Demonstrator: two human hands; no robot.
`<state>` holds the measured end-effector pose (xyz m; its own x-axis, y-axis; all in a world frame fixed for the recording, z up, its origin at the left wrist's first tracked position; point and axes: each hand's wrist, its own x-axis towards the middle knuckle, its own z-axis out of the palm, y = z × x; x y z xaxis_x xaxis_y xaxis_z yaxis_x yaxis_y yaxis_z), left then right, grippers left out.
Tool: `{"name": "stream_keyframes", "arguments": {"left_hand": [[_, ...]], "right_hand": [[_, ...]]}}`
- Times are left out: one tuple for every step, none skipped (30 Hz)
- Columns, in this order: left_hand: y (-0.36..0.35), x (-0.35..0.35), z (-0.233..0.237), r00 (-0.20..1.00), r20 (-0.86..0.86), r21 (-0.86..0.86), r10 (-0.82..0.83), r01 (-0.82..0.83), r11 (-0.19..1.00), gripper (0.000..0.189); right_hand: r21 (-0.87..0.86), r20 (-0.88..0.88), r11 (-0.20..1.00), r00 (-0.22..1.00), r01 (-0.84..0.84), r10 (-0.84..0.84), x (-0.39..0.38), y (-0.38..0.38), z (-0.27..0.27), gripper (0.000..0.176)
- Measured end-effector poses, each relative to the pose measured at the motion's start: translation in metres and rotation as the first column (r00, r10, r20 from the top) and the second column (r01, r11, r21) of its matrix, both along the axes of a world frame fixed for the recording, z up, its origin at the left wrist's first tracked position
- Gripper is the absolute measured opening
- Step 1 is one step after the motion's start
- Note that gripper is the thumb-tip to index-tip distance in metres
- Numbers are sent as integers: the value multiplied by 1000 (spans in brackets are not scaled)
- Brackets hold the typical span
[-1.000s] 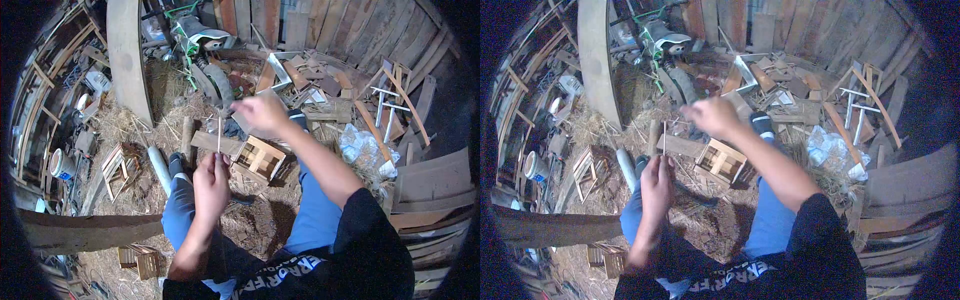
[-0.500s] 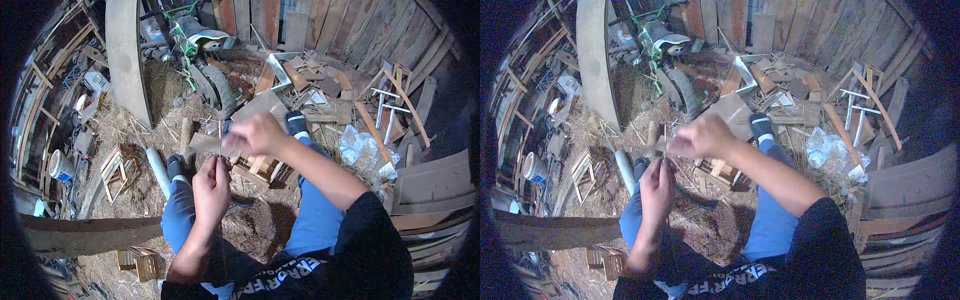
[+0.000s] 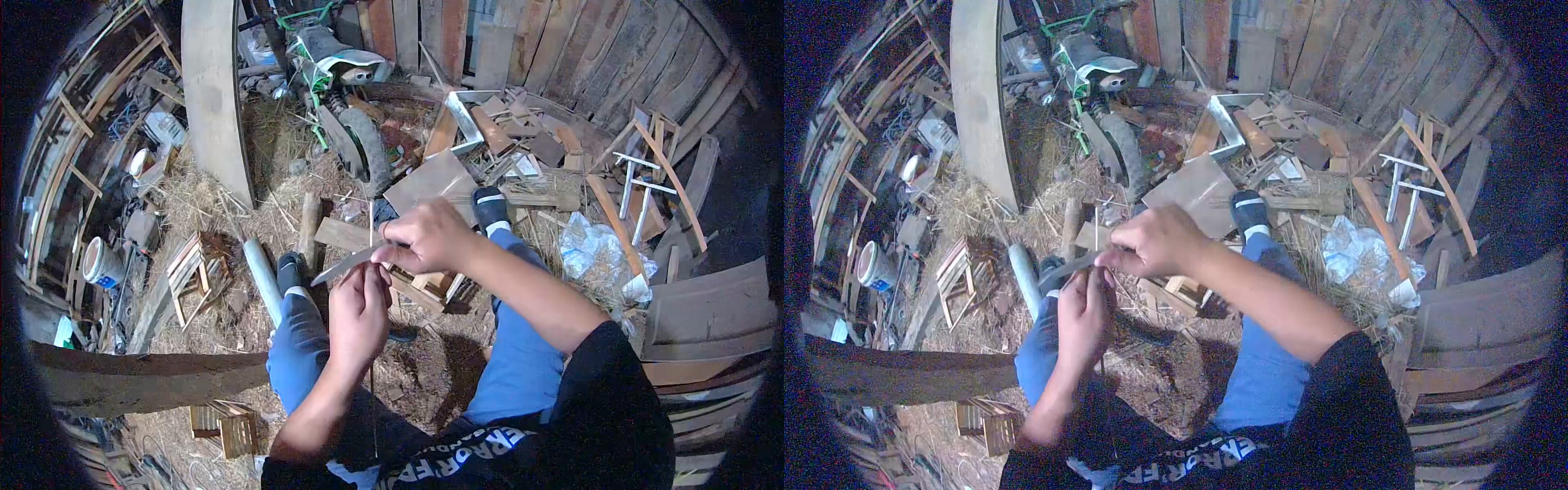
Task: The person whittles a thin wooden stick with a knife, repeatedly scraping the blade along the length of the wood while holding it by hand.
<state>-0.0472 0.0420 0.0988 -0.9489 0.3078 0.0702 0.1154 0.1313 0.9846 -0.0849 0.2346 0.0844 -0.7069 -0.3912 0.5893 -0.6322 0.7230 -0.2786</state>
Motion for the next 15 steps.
{"name": "stream_keyframes", "arguments": {"left_hand": [[0, 1, -1, 992, -129, -128, 16, -32, 991, 29], [-2, -4, -3, 999, 4, -141, 39, -38, 989, 29], [-2, -8, -2, 999, 14, -83, 42, -41, 996, 30], [-2, -8, -5, 998, 53, -41, 44, -42, 998, 30], [-1, -9, -7, 995, 88, 3, 45, -45, 999, 30], [0, -12, -7, 996, 72, -6, 52, -52, 999, 30], [-1, -13, -8, 996, 64, -20, 61, -59, 998, 30], [-2, -12, -8, 996, 59, -35, 66, -64, 997, 29], [0, -5, -5, 996, 81, -39, 26, -23, 999, 30], [1, 4, 2, 995, 98, -38, -14, 18, 999, 30], [2, 12, 6, 992, 109, -40, -55, 59, 997, 30], [4, 15, 5, 997, -70, -56, -41, 37, 998, 30], [3, 12, 7, 998, 3, 3, -63, 63, 998, 29], [0, 4, 9, 984, 156, 91, -87, 74, 993, 29], [-9, -2, 11, 946, 309, 181, -104, 48, 982, 28]], "right_hand": [[-4, 25, 999, 998, 53, -53, -6, 4, -3, 48], [-5, 52, 994, 993, 108, -107, -17, 12, -5, 50], [0, 73, 987, 984, 163, -163, -23, 18, -4, 52], [33, 82, 984, 981, 176, -178, -26, 21, -3, 57], [51, 65, 980, 978, 194, -197, -27, 21, -3, 58], [70, 49, 975, 976, 209, -213, -26, 20, -2, 59], [85, 42, 971, 973, 224, -228, -24, 18, -4, 59], [122, 67, 962, 965, 244, -254, -24, 19, -5, 60], [77, 153, 938, 925, 339, -347, -34, 30, -13, 60], [41, 235, 900, 871, 433, -430, -52, 47, -23, 59], [8, 315, 850, 806, 526, -501, -61, 57, -26, 58], [-78, 334, 861, 827, 503, -453, -56, 53, -21, 55], [-160, 348, 868, 850, 470, -396, -43, 41, -17, 52], [-231, 363, 875, 872, 425, -328, -27, 27, -15, 49], [-299, 380, 884, 894, 360, -236, -17, 9, -11, 46]]}}
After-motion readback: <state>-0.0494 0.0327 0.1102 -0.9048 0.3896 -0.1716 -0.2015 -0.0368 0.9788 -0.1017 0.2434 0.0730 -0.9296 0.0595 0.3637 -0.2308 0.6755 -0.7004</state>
